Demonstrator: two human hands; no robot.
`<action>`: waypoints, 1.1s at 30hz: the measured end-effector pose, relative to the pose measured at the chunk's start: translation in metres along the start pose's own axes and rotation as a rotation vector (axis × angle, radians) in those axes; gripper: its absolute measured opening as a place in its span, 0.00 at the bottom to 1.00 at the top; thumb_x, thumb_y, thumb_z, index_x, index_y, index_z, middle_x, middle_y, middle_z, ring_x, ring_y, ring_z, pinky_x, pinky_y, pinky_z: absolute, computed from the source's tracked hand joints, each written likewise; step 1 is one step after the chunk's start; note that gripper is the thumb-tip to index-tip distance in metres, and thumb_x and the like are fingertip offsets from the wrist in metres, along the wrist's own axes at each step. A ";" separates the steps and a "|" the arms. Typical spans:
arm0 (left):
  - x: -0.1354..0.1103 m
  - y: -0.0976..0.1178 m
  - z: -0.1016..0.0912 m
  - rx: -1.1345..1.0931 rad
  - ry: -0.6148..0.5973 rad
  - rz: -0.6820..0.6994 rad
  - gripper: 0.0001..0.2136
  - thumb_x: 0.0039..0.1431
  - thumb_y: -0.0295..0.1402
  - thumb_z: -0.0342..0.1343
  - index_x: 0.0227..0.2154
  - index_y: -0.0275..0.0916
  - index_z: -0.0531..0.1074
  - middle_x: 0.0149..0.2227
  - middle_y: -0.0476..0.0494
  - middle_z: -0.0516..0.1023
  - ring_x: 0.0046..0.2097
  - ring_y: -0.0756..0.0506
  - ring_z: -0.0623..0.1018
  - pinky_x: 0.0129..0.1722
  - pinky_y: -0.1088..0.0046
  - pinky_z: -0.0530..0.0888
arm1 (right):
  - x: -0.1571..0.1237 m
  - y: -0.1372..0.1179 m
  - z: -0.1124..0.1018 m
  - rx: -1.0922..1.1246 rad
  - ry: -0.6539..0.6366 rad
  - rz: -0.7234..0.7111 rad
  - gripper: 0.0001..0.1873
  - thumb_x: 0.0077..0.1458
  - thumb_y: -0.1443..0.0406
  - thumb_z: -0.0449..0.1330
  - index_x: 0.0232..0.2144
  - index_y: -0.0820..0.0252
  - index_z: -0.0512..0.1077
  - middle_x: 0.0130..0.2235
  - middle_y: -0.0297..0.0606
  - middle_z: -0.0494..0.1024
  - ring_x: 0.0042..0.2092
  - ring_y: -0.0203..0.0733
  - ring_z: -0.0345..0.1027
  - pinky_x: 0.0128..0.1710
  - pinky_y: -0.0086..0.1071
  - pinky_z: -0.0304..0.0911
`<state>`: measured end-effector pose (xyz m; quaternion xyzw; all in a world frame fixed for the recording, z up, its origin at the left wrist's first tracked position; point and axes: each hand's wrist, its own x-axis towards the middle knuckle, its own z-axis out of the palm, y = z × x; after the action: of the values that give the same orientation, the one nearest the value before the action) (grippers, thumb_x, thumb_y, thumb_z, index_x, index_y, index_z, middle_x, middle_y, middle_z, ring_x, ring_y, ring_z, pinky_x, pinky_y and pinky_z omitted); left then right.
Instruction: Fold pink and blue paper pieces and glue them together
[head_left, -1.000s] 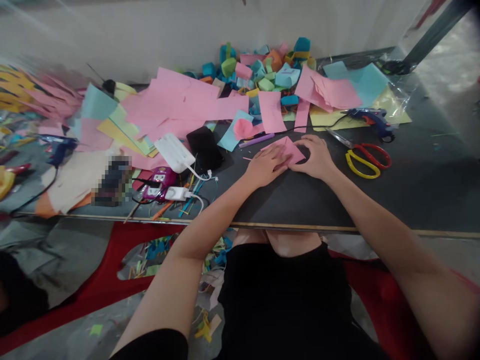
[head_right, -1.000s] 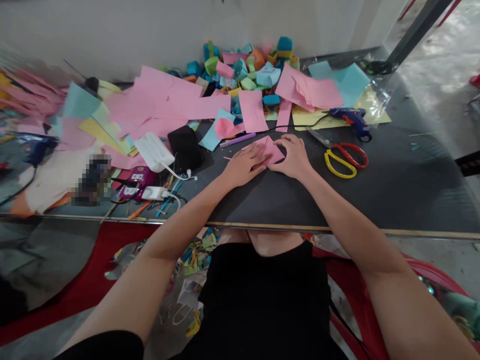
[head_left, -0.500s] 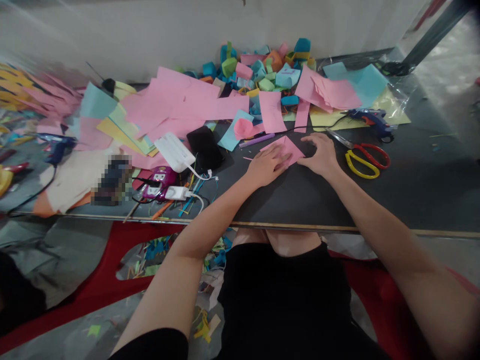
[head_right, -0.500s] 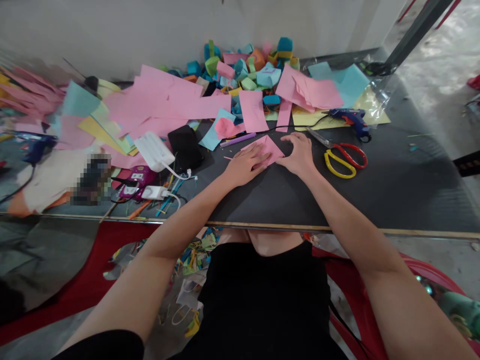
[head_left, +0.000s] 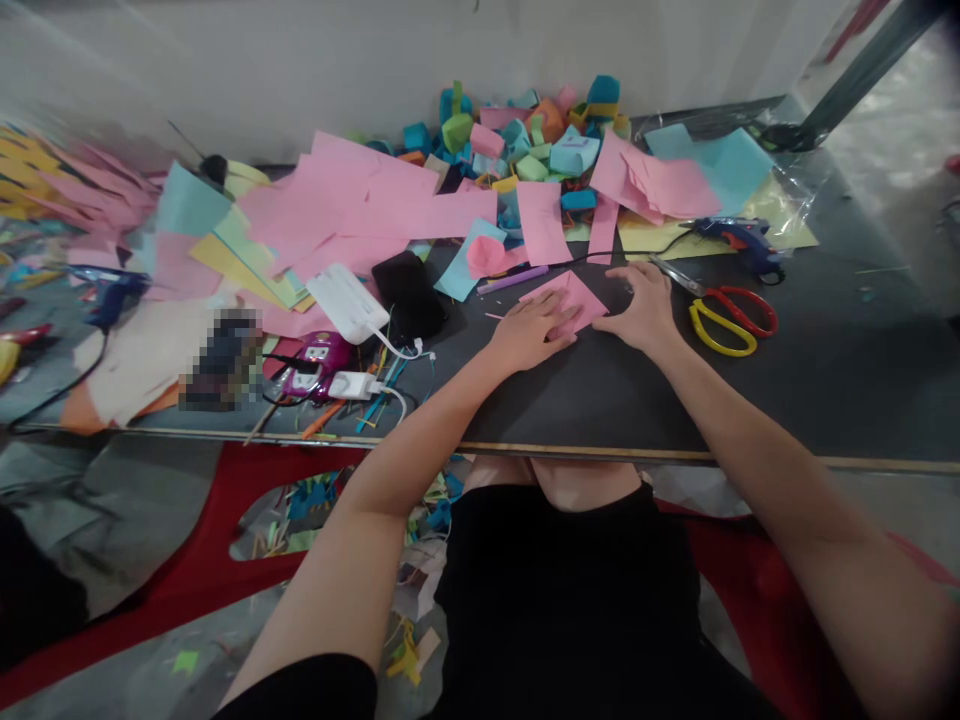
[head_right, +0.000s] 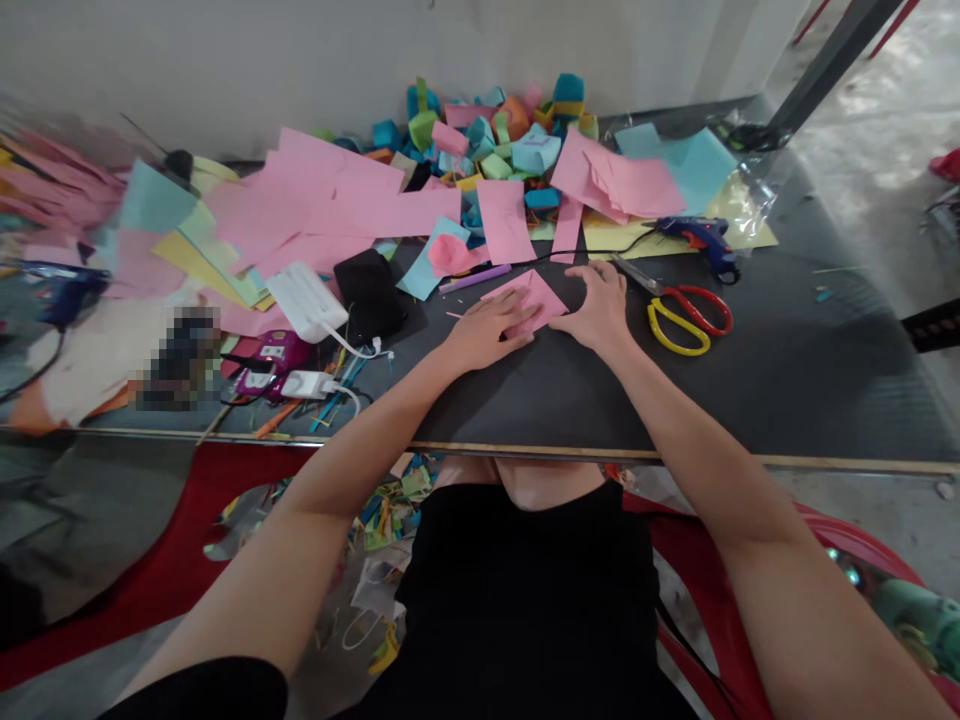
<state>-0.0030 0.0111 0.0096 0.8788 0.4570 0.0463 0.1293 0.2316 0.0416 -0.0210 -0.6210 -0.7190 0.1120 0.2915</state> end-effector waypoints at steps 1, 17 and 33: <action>0.000 0.000 0.000 -0.002 -0.011 -0.003 0.31 0.72 0.52 0.52 0.73 0.50 0.60 0.78 0.44 0.52 0.78 0.36 0.56 0.76 0.48 0.57 | -0.001 -0.001 0.001 -0.001 0.004 -0.005 0.38 0.38 0.56 0.74 0.54 0.54 0.73 0.64 0.54 0.69 0.68 0.70 0.59 0.69 0.67 0.52; -0.001 -0.002 -0.002 -0.034 -0.063 0.002 0.44 0.62 0.62 0.60 0.75 0.47 0.56 0.79 0.40 0.47 0.80 0.33 0.50 0.77 0.49 0.53 | -0.013 -0.023 0.005 0.030 -0.004 -0.021 0.38 0.37 0.56 0.73 0.53 0.52 0.73 0.67 0.52 0.67 0.68 0.70 0.60 0.68 0.67 0.52; 0.000 -0.002 0.000 -0.055 -0.055 -0.016 0.46 0.59 0.61 0.63 0.74 0.45 0.58 0.79 0.38 0.49 0.79 0.32 0.51 0.77 0.47 0.52 | -0.023 -0.052 0.011 0.014 -0.088 -0.006 0.43 0.34 0.60 0.74 0.56 0.51 0.73 0.70 0.52 0.63 0.69 0.72 0.58 0.66 0.69 0.57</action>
<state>-0.0052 0.0122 0.0091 0.8723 0.4587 0.0335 0.1662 0.1840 0.0115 -0.0094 -0.6113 -0.7321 0.1433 0.2640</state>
